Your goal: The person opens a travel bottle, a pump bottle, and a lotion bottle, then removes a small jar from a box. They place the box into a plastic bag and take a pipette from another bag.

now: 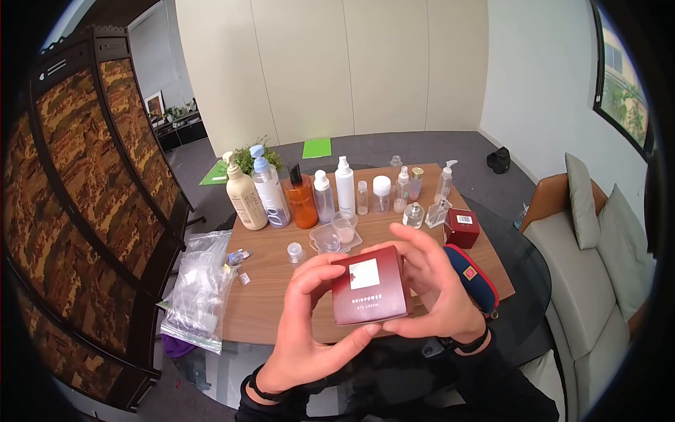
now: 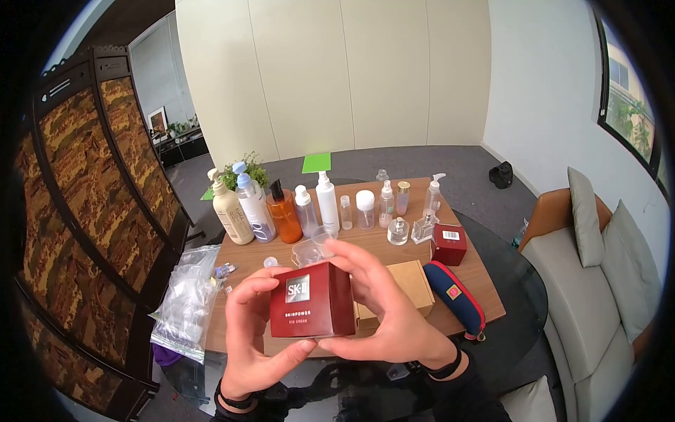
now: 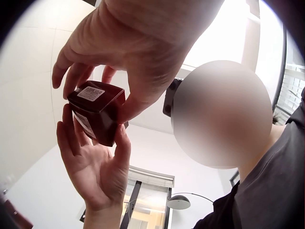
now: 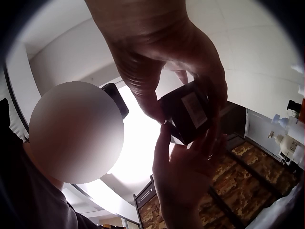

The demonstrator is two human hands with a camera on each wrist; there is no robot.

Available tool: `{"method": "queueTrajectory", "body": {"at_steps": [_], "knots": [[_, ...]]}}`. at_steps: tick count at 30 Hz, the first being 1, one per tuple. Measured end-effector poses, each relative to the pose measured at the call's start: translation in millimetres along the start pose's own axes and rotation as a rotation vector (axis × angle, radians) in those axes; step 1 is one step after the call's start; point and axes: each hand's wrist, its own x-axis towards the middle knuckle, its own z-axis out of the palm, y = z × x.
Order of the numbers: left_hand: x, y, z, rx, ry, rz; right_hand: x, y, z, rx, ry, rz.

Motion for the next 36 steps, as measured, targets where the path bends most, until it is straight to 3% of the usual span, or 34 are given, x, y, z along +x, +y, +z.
{"method": "queueTrajectory", "body": {"at_steps": [4, 14, 20, 32, 36], "knots": [[2, 5, -2, 0.172, -0.046, -0.028, 1, 4, 1, 0.070, 0.088, -0.058], [8, 17, -6, 0.343, -0.081, -0.098, 2, 4, 1, -0.014, 0.011, 0.032], [-3, 8, -1, 0.150, 0.010, -0.178, 3, 9, 4, 0.016, -0.104, 0.037], [6, 11, 0, 0.247, -0.144, -0.031, -1, 4, -1, -0.088, -0.007, 0.015], [5, 12, -1, 0.143, -0.167, -0.059, 0, 2, 0, -0.179, -0.005, 0.008]]}}
